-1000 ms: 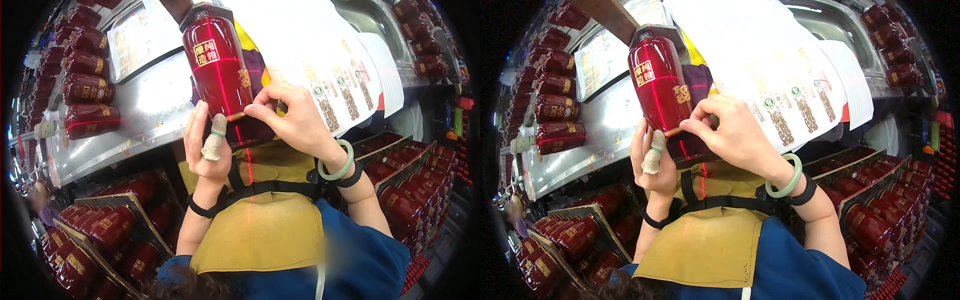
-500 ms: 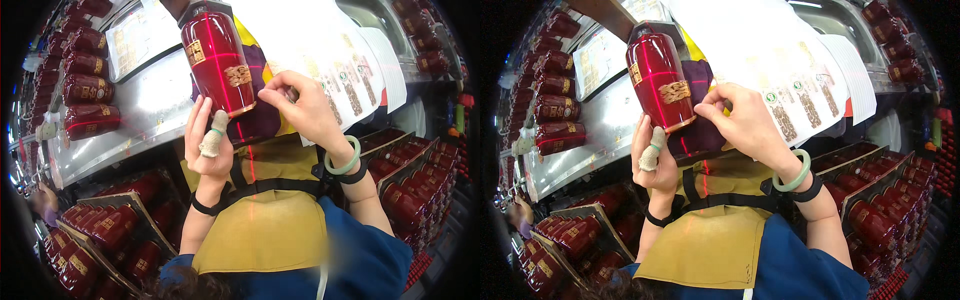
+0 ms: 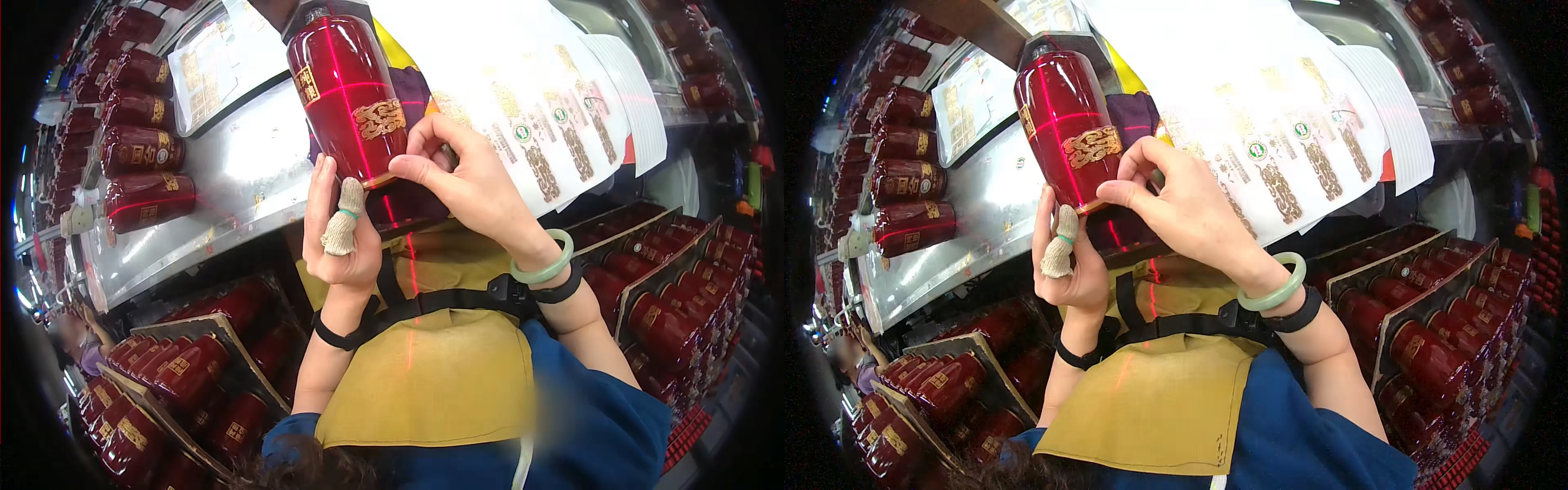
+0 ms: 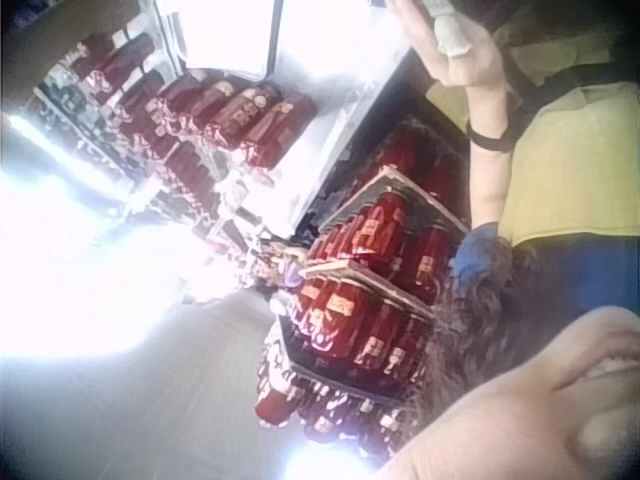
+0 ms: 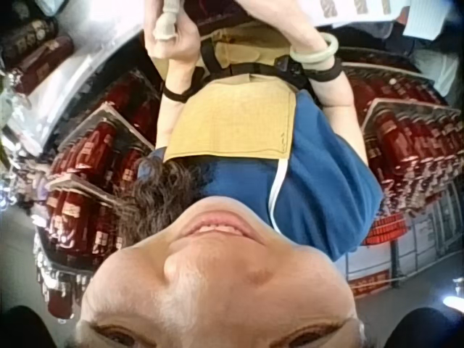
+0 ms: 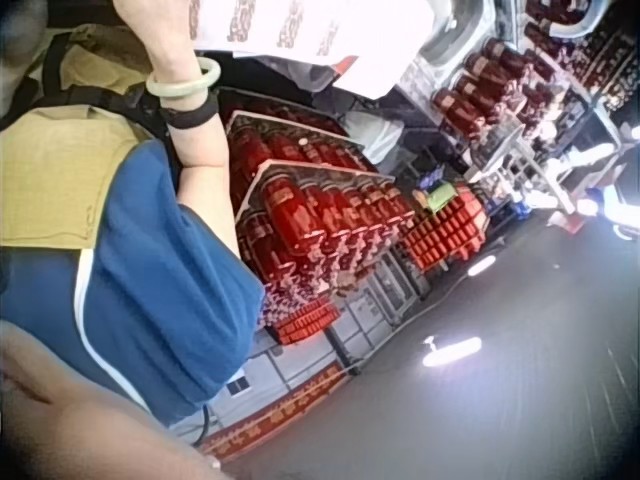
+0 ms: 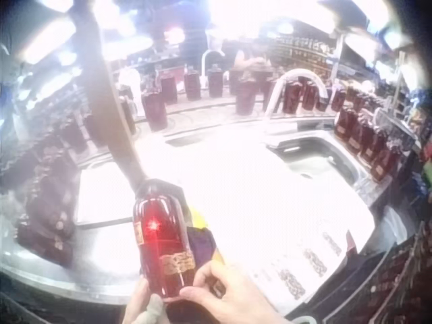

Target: Applying decorative gold-colored labels and seals to red liquor bottles at a factory assembly station.

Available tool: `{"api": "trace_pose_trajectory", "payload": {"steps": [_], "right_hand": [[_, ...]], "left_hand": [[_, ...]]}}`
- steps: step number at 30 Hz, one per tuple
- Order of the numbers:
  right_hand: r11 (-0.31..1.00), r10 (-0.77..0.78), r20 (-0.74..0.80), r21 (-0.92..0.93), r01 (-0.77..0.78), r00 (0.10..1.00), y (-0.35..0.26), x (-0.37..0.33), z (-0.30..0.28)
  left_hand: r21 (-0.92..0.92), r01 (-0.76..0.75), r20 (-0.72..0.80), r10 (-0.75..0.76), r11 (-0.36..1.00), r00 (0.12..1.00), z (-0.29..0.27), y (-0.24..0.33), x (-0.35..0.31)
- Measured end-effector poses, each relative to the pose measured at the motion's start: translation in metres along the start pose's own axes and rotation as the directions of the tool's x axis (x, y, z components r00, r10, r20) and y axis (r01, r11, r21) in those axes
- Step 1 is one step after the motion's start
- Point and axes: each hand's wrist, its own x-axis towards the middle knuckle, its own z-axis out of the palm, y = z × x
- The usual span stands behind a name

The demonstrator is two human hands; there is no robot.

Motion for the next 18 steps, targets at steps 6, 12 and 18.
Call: {"api": "trace_pose_trajectory", "payload": {"steps": [6, 12, 18], "right_hand": [[1.000, -0.022, 0.020, 0.013, 0.021, 1.000, 0.0016, 0.0026, -0.0024], [0.988, 0.096, 0.086, 0.114, -0.106, 0.992, 0.0002, 0.0050, -0.0080], [0.990, 0.060, 0.084, 0.119, -0.070, 0.995, 0.0004, 0.0063, -0.0090]], "left_hand": [[-0.006, -0.016, -0.009, 0.016, 1.000, 1.000, 0.0012, -0.0014, -0.0007], [-0.015, -0.022, -0.006, 0.022, 1.000, 1.000, 0.0006, -0.0018, -0.0008], [-0.062, -0.004, -0.012, 0.003, 0.998, 1.000, 0.0027, -0.0039, -0.0041]]}}
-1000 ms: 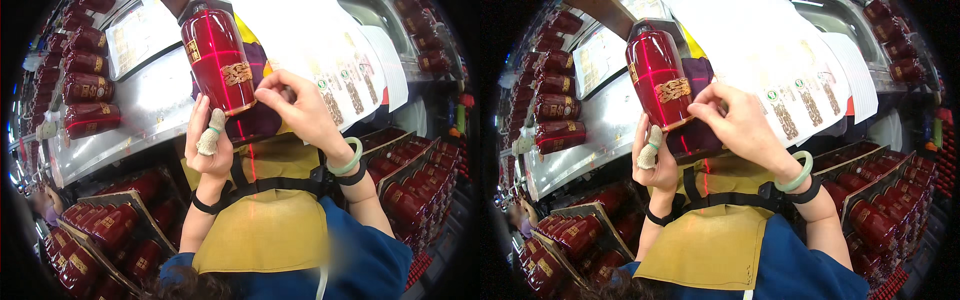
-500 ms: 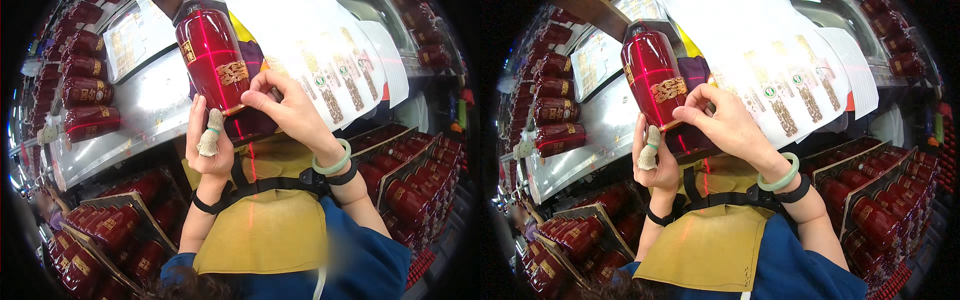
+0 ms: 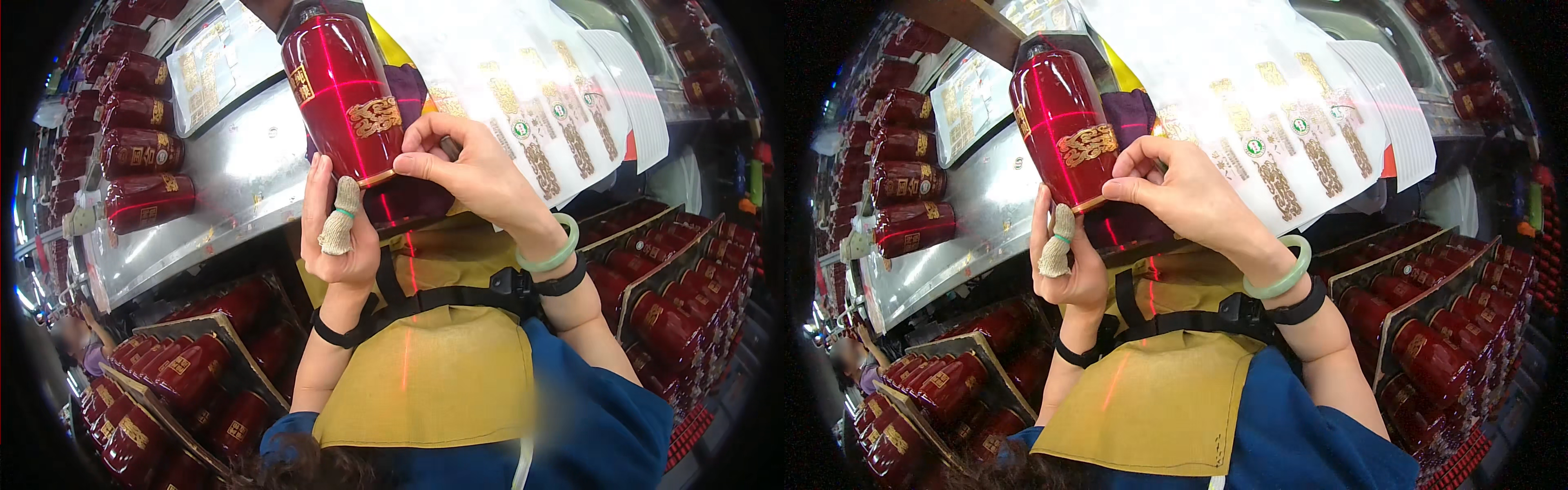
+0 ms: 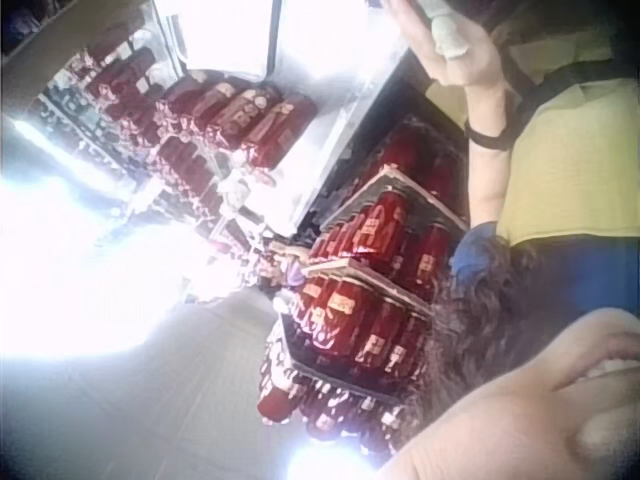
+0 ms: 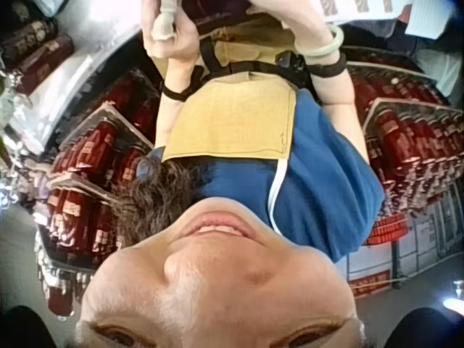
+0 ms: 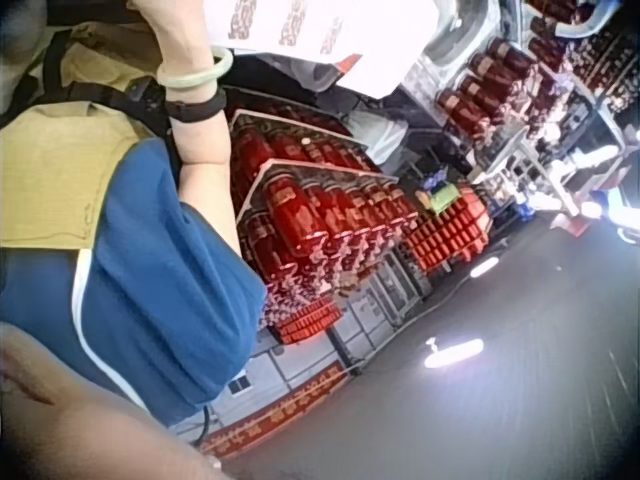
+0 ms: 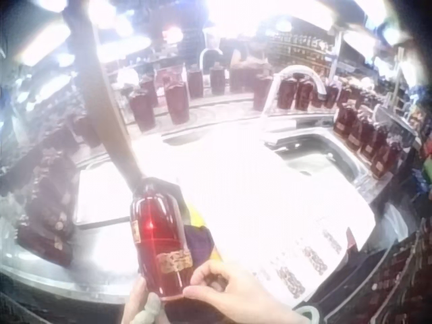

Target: Applying decorative gold-colored labels and seals to red liquor bottles at a factory assembly station.

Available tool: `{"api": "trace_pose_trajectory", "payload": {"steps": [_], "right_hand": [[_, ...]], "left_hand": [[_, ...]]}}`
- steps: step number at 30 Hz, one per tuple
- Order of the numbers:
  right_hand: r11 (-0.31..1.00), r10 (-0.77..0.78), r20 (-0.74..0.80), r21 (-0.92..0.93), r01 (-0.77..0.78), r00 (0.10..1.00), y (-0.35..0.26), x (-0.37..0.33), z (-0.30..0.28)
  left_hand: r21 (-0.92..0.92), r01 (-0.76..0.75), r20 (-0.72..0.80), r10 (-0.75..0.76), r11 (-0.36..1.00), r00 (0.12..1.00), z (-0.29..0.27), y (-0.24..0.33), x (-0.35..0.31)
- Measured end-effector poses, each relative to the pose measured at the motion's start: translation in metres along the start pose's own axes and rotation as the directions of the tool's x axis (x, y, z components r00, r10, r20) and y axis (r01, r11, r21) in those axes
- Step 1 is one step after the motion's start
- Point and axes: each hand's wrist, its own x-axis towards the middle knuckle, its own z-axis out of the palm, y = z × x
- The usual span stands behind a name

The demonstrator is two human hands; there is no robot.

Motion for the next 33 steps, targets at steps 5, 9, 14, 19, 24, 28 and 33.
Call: {"api": "trace_pose_trajectory", "payload": {"steps": [5, 9, 14, 19, 24, 28, 33], "right_hand": [[0.999, 0.027, -0.015, -0.033, -0.027, 1.000, -0.003, 0.000, -0.002], [0.998, 0.018, 0.002, -0.066, -0.018, 1.000, -0.003, 0.000, -0.002], [1.000, -0.008, -0.014, -0.017, 0.008, 1.000, 0.001, 0.000, 0.000], [0.998, -0.055, 0.004, -0.032, 0.055, 0.998, 0.002, 0.000, 0.000], [1.000, -0.011, 0.018, -0.027, 0.011, 1.000, 0.002, 0.000, -0.003], [0.999, -0.042, 0.017, 0.007, 0.041, 0.999, 0.004, 0.000, -0.004], [0.950, -0.109, 0.001, 0.293, 0.104, 0.994, 0.012, -0.017, -0.014]], "left_hand": [[0.005, -0.028, 0.020, 0.028, 1.000, 0.999, -0.001, -0.003, -0.002], [0.047, -0.067, 0.036, 0.065, 0.997, 0.997, -0.001, -0.003, 0.000], [0.062, -0.076, 0.018, 0.075, 0.995, 0.997, 0.001, -0.002, -0.001], [0.058, -0.032, 0.000, 0.032, 0.998, 0.999, 0.000, -0.005, -0.003], [0.054, -0.114, 0.070, 0.110, 0.992, 0.992, 0.000, -0.004, -0.005], [0.187, -0.195, 0.093, 0.180, 0.963, 0.979, 0.003, -0.001, -0.009], [0.169, -0.035, 0.126, 0.013, 0.985, 0.992, 0.004, 0.006, -0.010]]}}
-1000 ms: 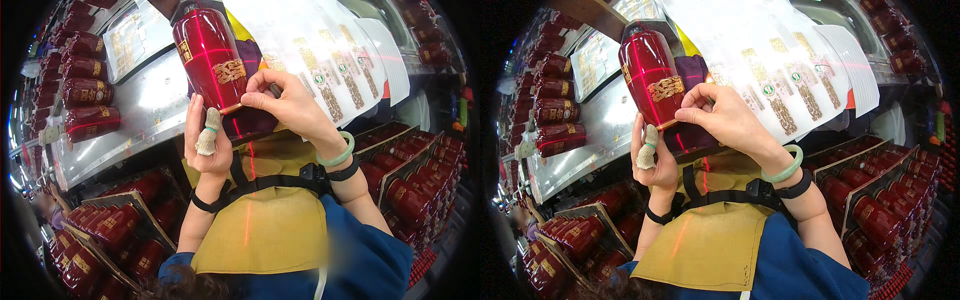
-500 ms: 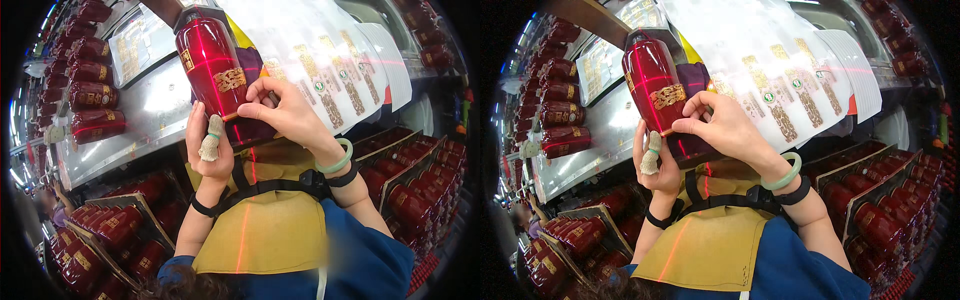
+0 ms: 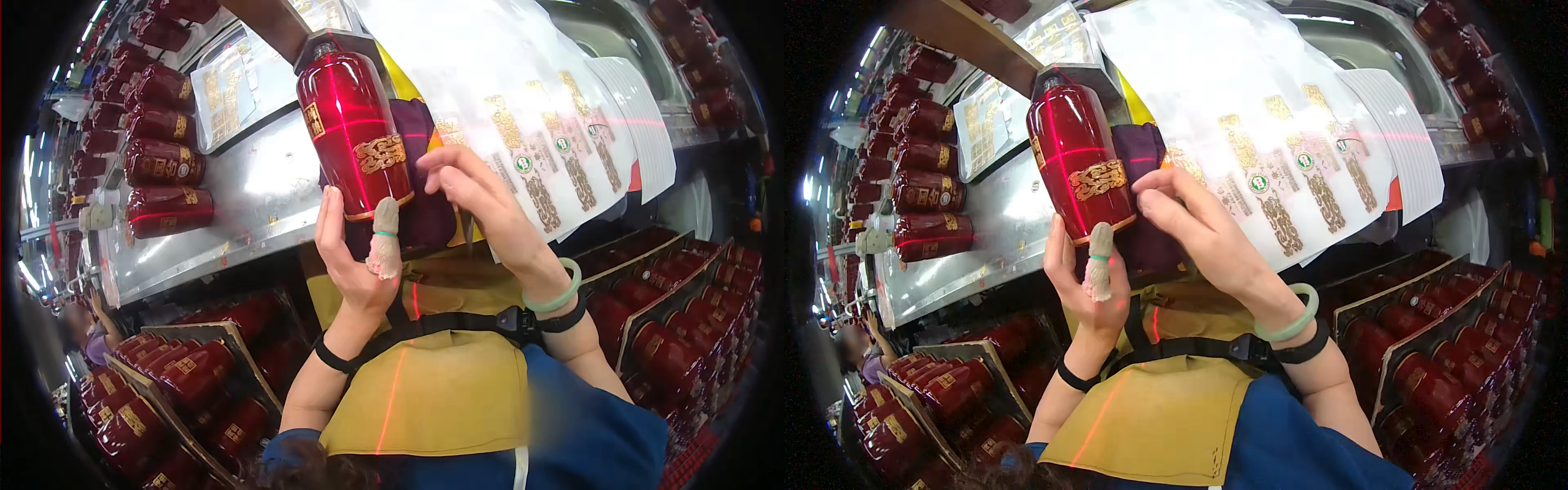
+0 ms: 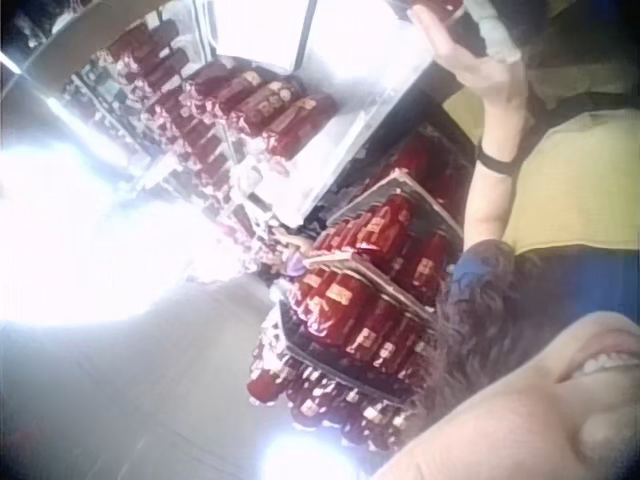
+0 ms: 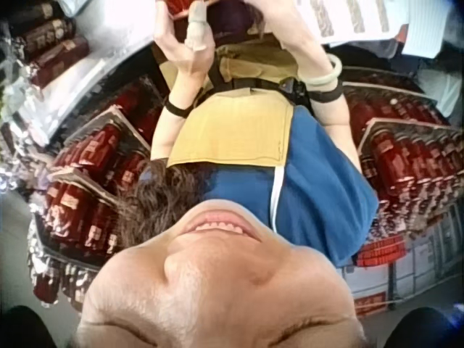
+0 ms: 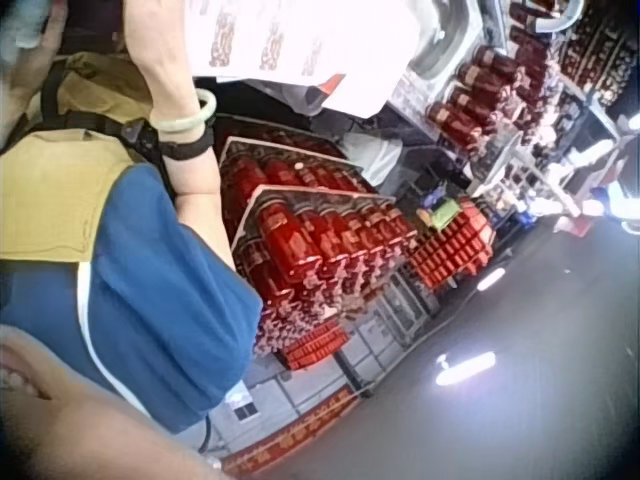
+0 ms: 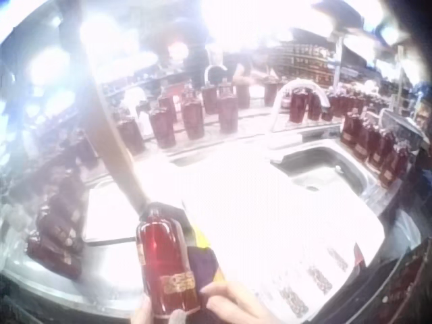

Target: Applying decorative gold-colored labels and seals to red liquor bottles at a factory assembly station.

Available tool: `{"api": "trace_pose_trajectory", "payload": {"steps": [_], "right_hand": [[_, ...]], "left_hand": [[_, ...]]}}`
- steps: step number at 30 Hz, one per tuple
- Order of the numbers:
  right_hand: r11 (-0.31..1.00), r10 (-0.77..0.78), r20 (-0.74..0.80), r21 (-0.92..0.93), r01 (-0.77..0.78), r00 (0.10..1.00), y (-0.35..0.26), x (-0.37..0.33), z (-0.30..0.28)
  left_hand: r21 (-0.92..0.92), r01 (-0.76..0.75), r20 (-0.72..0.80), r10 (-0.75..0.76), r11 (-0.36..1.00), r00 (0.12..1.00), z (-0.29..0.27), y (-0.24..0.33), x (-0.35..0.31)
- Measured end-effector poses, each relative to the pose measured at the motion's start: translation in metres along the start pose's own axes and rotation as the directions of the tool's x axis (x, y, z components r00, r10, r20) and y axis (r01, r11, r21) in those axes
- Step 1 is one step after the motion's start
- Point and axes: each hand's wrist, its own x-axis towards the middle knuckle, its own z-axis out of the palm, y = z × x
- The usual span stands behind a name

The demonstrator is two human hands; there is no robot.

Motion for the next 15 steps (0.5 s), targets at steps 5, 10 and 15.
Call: {"api": "trace_pose_trajectory", "payload": {"steps": [5, 10, 15], "right_hand": [[0.998, -0.017, -0.099, -0.061, 0.011, 0.995, 0.003, -0.009, -0.010], [0.983, -0.182, -0.239, -0.079, 0.167, 0.954, -0.004, -0.005, -0.002], [0.886, -0.343, -0.147, -0.379, 0.268, 0.928, 0.003, -0.003, 0.036]], "left_hand": [[0.259, 0.019, 0.001, -0.020, 0.966, 1.000, 0.016, 0.024, 0.004], [-0.056, 0.113, 0.000, -0.113, 0.992, 0.994, -0.001, 0.026, 0.016], [0.030, -0.001, 0.078, -0.002, 1.000, 0.997, -0.023, 0.009, 0.032]]}}
